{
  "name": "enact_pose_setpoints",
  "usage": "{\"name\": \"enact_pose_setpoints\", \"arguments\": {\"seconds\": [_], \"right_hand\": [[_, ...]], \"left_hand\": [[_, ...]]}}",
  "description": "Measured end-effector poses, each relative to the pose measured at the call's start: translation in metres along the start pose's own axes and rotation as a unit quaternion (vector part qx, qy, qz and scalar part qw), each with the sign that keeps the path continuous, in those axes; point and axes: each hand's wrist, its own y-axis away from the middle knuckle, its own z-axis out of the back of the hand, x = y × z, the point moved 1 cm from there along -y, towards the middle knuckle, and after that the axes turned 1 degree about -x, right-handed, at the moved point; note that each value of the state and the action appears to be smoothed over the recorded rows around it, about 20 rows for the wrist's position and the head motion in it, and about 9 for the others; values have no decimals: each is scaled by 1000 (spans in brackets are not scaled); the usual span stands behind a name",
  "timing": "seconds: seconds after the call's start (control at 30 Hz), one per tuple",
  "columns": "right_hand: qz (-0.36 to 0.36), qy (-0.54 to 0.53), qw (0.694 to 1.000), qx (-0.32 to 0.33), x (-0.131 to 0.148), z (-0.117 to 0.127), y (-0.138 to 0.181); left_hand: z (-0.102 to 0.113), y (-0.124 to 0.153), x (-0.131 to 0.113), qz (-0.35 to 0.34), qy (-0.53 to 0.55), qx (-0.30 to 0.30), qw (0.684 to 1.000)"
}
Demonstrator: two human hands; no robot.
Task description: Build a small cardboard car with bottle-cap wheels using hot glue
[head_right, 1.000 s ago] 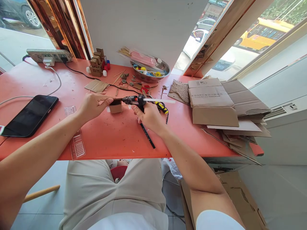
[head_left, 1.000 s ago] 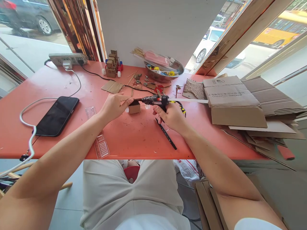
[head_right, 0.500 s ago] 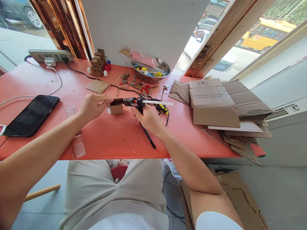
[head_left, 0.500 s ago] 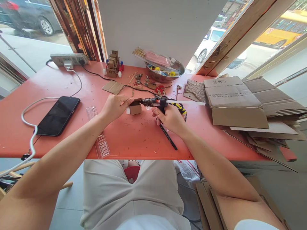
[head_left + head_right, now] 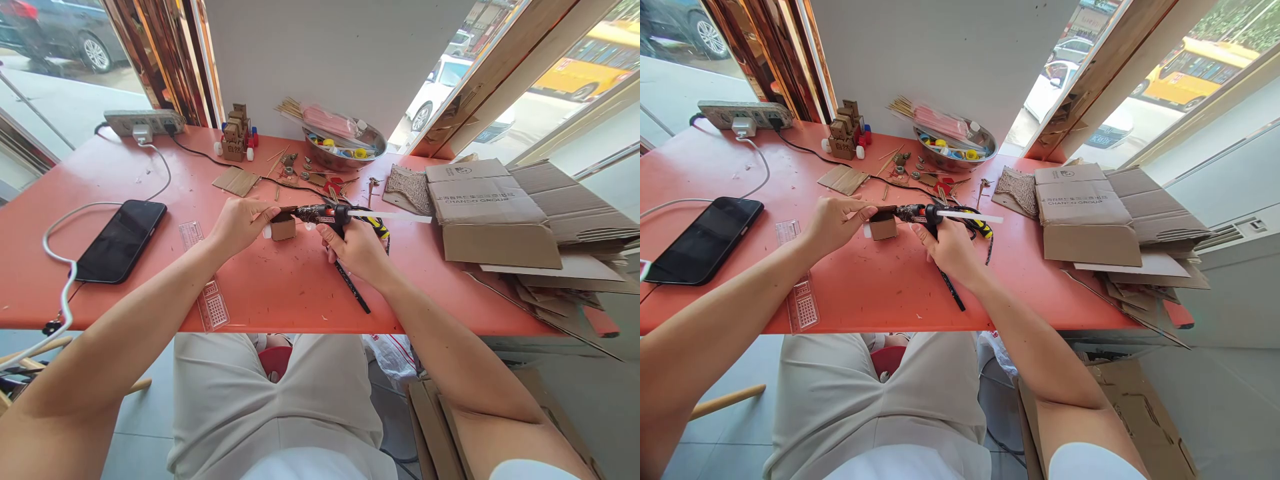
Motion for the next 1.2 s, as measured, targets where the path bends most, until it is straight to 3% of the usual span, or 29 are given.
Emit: {"name": "enact_pose_setpoints", "arguments": {"seconds": [0.63,0.87,1.2], "right_hand": [[4,52,999,-1,9,5,5],[-6,46,999,2,13,11,9],[27,31,999,8,5,15,15]], "left_hand": [[-5,4,10,-25,21,-42,999],[0,1,3,-35,33,-3,999],[-1,3,3,-30,64,-6,997]]}}
